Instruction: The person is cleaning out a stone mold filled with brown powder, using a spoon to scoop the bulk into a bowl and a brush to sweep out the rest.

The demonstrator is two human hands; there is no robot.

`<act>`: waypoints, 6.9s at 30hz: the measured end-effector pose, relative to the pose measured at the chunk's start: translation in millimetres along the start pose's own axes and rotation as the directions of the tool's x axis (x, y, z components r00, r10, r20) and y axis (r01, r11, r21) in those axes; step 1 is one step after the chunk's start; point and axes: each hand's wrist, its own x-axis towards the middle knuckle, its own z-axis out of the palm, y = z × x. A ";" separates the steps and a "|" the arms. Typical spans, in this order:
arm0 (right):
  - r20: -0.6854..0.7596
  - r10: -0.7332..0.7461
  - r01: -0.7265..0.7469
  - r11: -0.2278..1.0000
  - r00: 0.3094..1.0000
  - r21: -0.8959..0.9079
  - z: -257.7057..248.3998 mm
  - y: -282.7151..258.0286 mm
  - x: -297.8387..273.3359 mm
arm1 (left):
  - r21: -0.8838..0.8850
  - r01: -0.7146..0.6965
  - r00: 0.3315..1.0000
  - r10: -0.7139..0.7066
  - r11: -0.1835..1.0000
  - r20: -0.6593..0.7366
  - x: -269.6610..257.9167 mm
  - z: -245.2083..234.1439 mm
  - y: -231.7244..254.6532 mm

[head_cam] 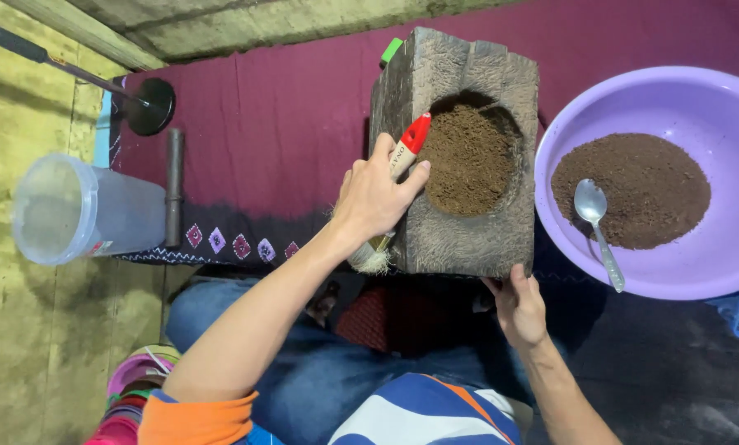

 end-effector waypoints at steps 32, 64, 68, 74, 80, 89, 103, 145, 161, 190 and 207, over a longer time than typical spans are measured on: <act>-0.338 0.210 -0.068 0.920 0.917 0.386 9.8 26.2 -7.1 | -0.013 -0.114 0.987 0.111 0.993 -0.119 18.7 -12.4 7.1; 0.131 0.166 -0.074 0.849 0.977 -0.524 -7.3 -48.2 0.6 | -0.051 -0.142 0.969 0.128 0.989 -0.210 11.0 -0.6 5.2; 0.205 0.171 -0.062 0.890 0.964 -0.451 -12.2 -52.3 2.4 | -0.048 -0.132 0.961 0.115 0.990 -0.251 1.9 4.1 6.3; 0.137 0.296 -0.225 0.896 0.945 -0.383 -9.4 -62.4 0.8 | -0.022 -0.124 0.959 0.114 0.992 -0.260 -2.8 8.9 8.9; 0.177 0.306 -0.225 0.902 0.935 -0.369 -12.3 -68.5 4.7 | -0.012 -0.089 0.952 0.082 0.996 -0.295 -1.1 15.4 11.8; 0.086 0.491 -0.446 0.840 0.867 -0.308 -22.4 -57.8 -0.1 | -0.015 -0.061 0.959 0.055 0.998 -0.279 7.5 9.1 20.4; 0.070 0.601 -0.534 0.753 0.796 -0.384 -20.8 -79.7 6.7 | 0.002 -0.024 0.967 0.023 1.000 -0.255 14.9 11.5 8.2; 0.509 -0.131 0.516 0.028 0.851 -0.856 -79.5 -202.1 12.7 | -0.083 0.109 0.981 -0.120 0.991 -0.153 26.0 30.8 -24.4; 0.286 0.029 0.274 0.203 0.958 -0.940 -92.6 -190.0 38.1 | -0.079 0.256 0.962 -0.246 0.963 0.114 29.6 9.0 -9.7; 0.369 0.046 0.368 0.026 0.928 -0.930 -101.5 -267.9 71.7 | -0.023 -0.311 0.932 0.300 0.950 -0.204 -23.7 -33.6 77.7; 0.155 -0.498 0.188 0.016 0.853 -0.982 -141.8 -259.0 31.2 | 0.422 -0.197 0.835 0.377 0.885 -0.401 21.2 31.7 31.2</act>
